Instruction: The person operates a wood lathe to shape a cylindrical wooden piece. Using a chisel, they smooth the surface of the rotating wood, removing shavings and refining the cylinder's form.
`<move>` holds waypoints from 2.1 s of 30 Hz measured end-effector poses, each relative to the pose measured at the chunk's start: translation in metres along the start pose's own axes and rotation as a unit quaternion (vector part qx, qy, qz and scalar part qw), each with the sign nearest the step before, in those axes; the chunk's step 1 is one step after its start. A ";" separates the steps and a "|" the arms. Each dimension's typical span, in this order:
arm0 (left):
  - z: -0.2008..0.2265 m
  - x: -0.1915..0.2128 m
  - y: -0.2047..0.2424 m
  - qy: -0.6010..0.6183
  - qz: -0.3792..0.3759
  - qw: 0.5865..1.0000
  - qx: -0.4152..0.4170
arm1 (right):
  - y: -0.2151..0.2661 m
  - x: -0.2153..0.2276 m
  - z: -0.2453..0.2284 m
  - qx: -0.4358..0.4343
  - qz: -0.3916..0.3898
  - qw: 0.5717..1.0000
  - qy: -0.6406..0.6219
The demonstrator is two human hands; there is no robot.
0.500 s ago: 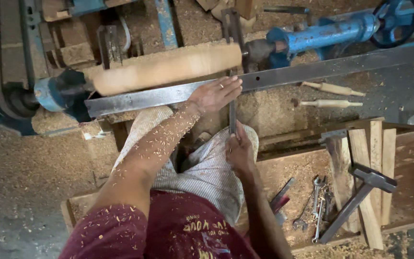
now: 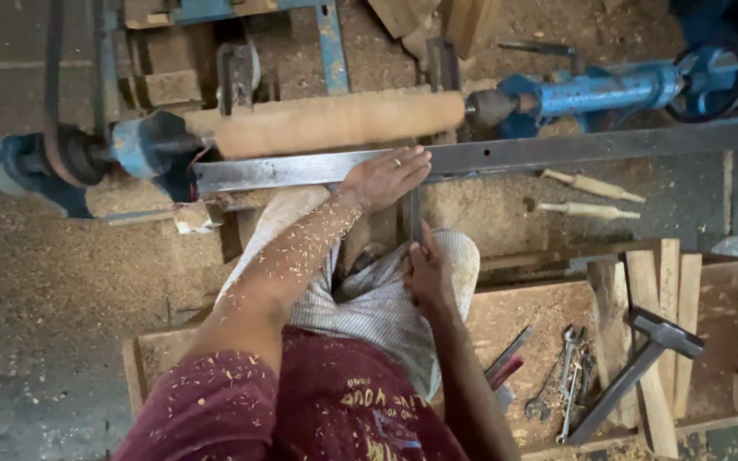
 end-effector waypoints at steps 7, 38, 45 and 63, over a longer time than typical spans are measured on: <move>-0.004 0.009 0.027 0.013 0.019 1.000 0.018 | -0.005 -0.019 0.012 0.026 0.004 1.000 0.004; -0.028 0.068 0.135 -0.103 -0.044 0.994 0.001 | 0.004 -0.110 0.035 0.017 -0.085 0.994 0.067; -0.033 0.078 0.151 -0.077 -0.030 0.997 -0.003 | 0.009 -0.129 0.039 -0.037 -0.102 0.994 0.012; -0.044 0.095 0.210 -0.112 0.014 0.993 0.032 | 0.004 -0.163 0.044 -0.038 -0.150 0.984 0.087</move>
Point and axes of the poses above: each hand's wrist, its own y-axis away from the middle knuckle, its own x-axis out of the back of the hand, z = x × y, the point moved 6 cm from there along -y, towards the middle knuckle, and after that the axes turned 10 degrees about -x, right-handed, at the moved point
